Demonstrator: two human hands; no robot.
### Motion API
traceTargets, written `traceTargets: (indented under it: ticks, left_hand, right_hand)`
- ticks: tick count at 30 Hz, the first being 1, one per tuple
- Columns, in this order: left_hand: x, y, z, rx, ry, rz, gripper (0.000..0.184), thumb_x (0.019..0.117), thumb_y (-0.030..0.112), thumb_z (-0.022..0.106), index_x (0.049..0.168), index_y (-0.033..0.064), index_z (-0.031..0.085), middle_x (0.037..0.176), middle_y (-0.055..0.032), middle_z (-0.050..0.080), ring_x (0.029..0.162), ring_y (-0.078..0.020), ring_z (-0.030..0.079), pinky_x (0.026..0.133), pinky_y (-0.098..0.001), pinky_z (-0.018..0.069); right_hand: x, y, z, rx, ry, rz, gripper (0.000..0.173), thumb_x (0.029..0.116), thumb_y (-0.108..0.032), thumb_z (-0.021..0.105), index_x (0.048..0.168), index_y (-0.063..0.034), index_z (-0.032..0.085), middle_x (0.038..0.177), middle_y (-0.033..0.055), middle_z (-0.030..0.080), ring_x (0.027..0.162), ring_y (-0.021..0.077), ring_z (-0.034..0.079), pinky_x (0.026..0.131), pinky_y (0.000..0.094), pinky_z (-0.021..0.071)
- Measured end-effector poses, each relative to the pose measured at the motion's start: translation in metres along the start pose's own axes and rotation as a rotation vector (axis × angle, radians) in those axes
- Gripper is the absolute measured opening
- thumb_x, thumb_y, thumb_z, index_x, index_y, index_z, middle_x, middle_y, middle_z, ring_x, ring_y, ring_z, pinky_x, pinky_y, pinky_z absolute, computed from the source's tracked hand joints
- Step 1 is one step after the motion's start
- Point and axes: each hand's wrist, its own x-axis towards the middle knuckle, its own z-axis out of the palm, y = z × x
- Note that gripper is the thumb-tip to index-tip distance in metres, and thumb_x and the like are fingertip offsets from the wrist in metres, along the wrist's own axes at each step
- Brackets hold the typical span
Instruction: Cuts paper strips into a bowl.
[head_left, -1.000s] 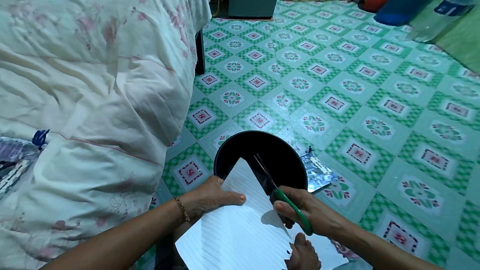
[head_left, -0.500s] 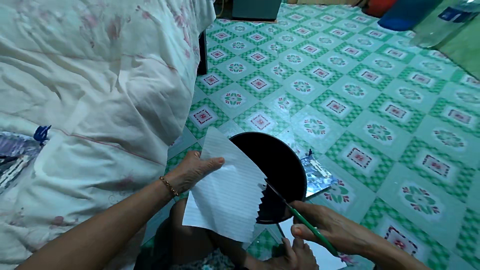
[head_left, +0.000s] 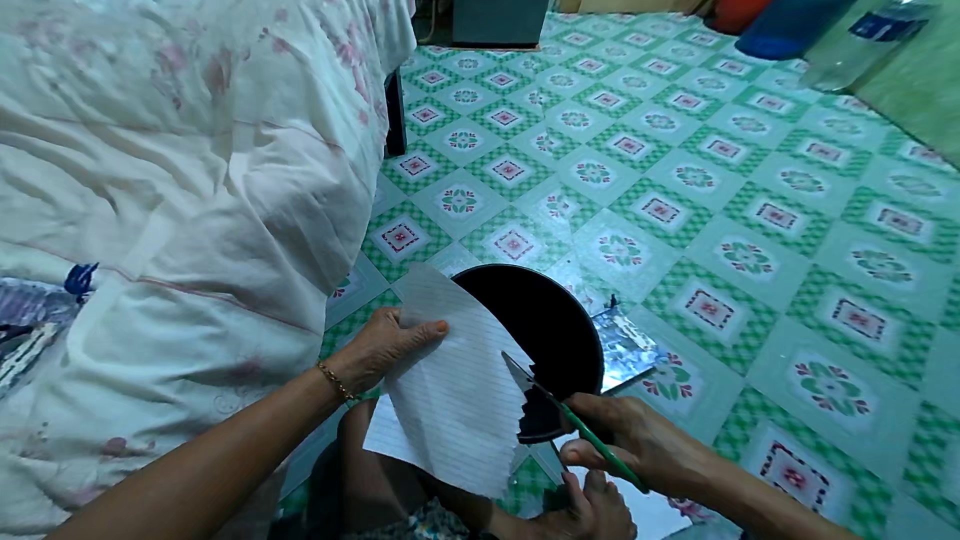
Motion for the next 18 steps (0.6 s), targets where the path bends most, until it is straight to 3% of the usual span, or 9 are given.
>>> traceTargets:
  ticks: [4, 9, 14, 18]
  left_hand:
    - [-0.0008, -0.0020, -0.0004, -0.035, -0.003, -0.001, 0.004, 0.0991, 0.002, 0.062, 0.098, 0.0049, 0.064, 0.075, 0.0012, 0.072, 0.069, -0.0068, 0.071, 0.069, -0.0234, 0.0607]
    - [-0.0014, -0.0042, 0.0020, 0.008, -0.020, -0.027, 0.007, 0.0969, 0.000, 0.064, 0.103, 0.0037, 0.062, 0.080, 0.0024, 0.071, 0.073, -0.0058, 0.070, 0.074, -0.0236, 0.0602]
    - [-0.0026, -0.0029, 0.0055, 0.093, -0.017, -0.055, 0.006, 0.0952, 0.002, 0.069, 0.098, 0.0042, 0.064, 0.077, 0.0036, 0.070, 0.070, -0.0035, 0.069, 0.072, -0.0214, 0.0591]
    - [-0.0045, -0.0049, 0.0056, 0.122, -0.084, -0.025, 0.006, 0.0945, 0.002, 0.069, 0.095, 0.0065, 0.065, 0.078, 0.0054, 0.070, 0.071, -0.0022, 0.069, 0.072, -0.0211, 0.0591]
  right_hand:
    - [-0.0031, -0.0036, 0.0018, 0.026, 0.101, -0.024, 0.043, 0.0873, -0.045, 0.074, 0.091, -0.0021, 0.068, 0.063, -0.0039, 0.057, 0.051, -0.0008, 0.051, 0.049, 0.0164, 0.0416]
    - [-0.0034, -0.0023, 0.0026, 0.063, 0.125, -0.038, 0.038, 0.0874, -0.040, 0.075, 0.088, -0.0037, 0.067, 0.061, -0.0061, 0.056, 0.050, -0.0036, 0.051, 0.048, 0.0139, 0.0416]
    - [0.0005, 0.0030, -0.0014, -0.060, -0.012, 0.024, 0.067, 0.0853, -0.067, 0.065, 0.102, -0.0023, 0.067, 0.070, 0.0014, 0.058, 0.059, 0.0103, 0.054, 0.056, 0.0312, 0.0447]
    - [0.0000, 0.0028, 0.0025, -0.068, 0.000, -0.015, 0.072, 0.0845, -0.071, 0.062, 0.104, -0.0016, 0.067, 0.072, 0.0030, 0.059, 0.061, 0.0123, 0.054, 0.057, 0.0336, 0.0444]
